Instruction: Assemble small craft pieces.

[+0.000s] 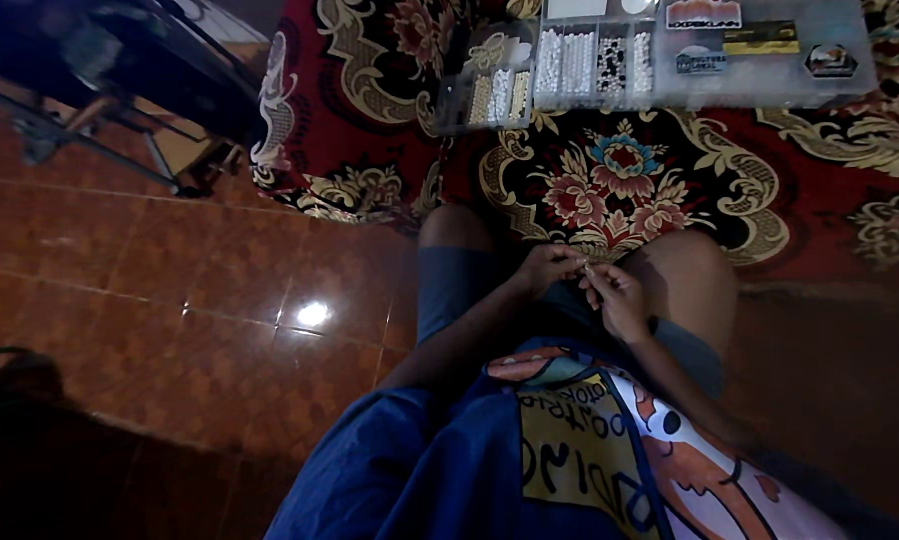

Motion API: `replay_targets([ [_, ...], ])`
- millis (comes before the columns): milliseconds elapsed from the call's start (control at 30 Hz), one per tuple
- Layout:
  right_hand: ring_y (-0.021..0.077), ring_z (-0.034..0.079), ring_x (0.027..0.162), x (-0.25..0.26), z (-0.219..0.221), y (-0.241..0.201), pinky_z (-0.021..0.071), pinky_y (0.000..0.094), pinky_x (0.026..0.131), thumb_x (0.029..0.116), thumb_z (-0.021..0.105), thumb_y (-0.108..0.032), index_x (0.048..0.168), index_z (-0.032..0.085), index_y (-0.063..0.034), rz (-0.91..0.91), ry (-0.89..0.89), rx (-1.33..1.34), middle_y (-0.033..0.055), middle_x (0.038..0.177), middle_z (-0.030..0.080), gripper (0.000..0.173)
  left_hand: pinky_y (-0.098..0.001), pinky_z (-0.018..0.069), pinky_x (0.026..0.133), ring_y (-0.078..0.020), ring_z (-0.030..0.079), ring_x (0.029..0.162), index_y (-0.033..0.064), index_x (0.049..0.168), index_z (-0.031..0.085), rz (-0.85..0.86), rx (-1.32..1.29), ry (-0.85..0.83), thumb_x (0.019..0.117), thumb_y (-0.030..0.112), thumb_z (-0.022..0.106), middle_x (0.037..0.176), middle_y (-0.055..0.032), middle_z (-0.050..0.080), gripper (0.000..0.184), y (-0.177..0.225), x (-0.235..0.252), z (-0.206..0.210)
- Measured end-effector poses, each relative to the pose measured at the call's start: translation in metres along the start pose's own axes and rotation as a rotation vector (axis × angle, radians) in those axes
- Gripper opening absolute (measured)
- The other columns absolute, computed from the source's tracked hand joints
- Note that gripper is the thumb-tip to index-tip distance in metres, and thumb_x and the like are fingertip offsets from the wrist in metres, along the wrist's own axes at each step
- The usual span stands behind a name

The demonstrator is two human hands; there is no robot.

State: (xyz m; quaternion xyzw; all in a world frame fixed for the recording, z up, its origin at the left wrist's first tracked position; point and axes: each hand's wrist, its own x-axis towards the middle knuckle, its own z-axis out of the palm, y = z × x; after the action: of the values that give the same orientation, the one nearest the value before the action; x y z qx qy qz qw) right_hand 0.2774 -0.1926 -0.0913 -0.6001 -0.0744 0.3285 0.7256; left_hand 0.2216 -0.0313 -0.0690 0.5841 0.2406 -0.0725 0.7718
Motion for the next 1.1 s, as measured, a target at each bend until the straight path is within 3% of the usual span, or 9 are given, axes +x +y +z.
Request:
replay_targets([
  [133,0.0043,0.060,0.052,-0.002,0.001,-0.004,0.0516,0.0180,0.049,0.1042,0.052,-0.001,0.099,0.068,0.0046,0.043,-0.005,0.022,0.0047,0.080,0.074,0.018,-0.0292,0.0570,0.083,-0.0100,0.067,0.087,-0.0038,0.108,0.067,0.047,-0.007,0.003,0.1016,0.006,0.059,0.098,-0.0059,0.070,0.014,-0.004,0.001,-0.001],
  [300,0.0046,0.060,0.052,-0.001,0.001,-0.002,0.0519,0.0181,0.050,0.1031,0.054,-0.001,0.096,0.068,0.0036,0.032,0.000,0.039,0.0045,0.078,0.073,0.017,-0.0296,0.0570,0.082,-0.0106,0.067,0.087,-0.0040,0.108,0.066,0.052,-0.014,-0.007,0.1025,0.007,0.058,0.099,-0.0065,0.070,0.015,-0.004,0.002,-0.001],
  [533,0.0087,0.067,0.058,-0.001,-0.002,-0.001,0.0575,0.0217,0.055,0.1107,0.036,-0.011,0.106,0.067,0.0027,0.038,-0.052,0.098,0.0072,0.086,0.076,0.034,-0.0314,0.0573,0.084,-0.0114,0.068,0.089,-0.0041,0.109,0.064,0.096,-0.012,-0.008,0.1028,0.008,0.057,0.099,-0.0076,0.070,0.016,-0.004,0.003,0.000],
  [767,0.0135,0.072,0.066,-0.001,-0.002,0.001,0.0618,0.0265,0.062,0.1090,0.039,-0.009,0.106,0.065,0.0007,0.013,-0.069,0.123,0.0084,0.088,0.076,0.029,-0.0305,0.0558,0.086,-0.0102,0.066,0.092,-0.0034,0.107,0.067,0.212,0.012,-0.036,0.1006,0.008,0.058,0.100,-0.0066,0.070,0.015,-0.010,0.006,-0.002],
  [933,0.0135,0.073,0.078,0.000,-0.001,0.004,0.0629,0.0303,0.074,0.1084,0.037,-0.011,0.104,0.067,-0.0019,-0.026,-0.040,0.133,0.0040,0.089,0.075,0.032,-0.0253,0.0551,0.080,-0.0067,0.064,0.085,-0.0051,0.105,0.066,0.259,0.048,-0.024,0.0987,0.002,0.058,0.100,-0.0073,0.068,0.013,-0.001,-0.004,0.005],
  [1100,0.0171,0.074,0.084,0.002,-0.003,0.007,0.0627,0.0336,0.079,0.1057,0.042,-0.008,0.105,0.067,0.0014,-0.036,-0.049,0.118,0.0080,0.094,0.075,0.027,-0.0271,0.0569,0.082,-0.0079,0.067,0.089,-0.0050,0.108,0.067,0.338,0.077,-0.023,0.0986,0.006,0.060,0.105,-0.0082,0.070,0.016,-0.015,0.010,-0.002],
])
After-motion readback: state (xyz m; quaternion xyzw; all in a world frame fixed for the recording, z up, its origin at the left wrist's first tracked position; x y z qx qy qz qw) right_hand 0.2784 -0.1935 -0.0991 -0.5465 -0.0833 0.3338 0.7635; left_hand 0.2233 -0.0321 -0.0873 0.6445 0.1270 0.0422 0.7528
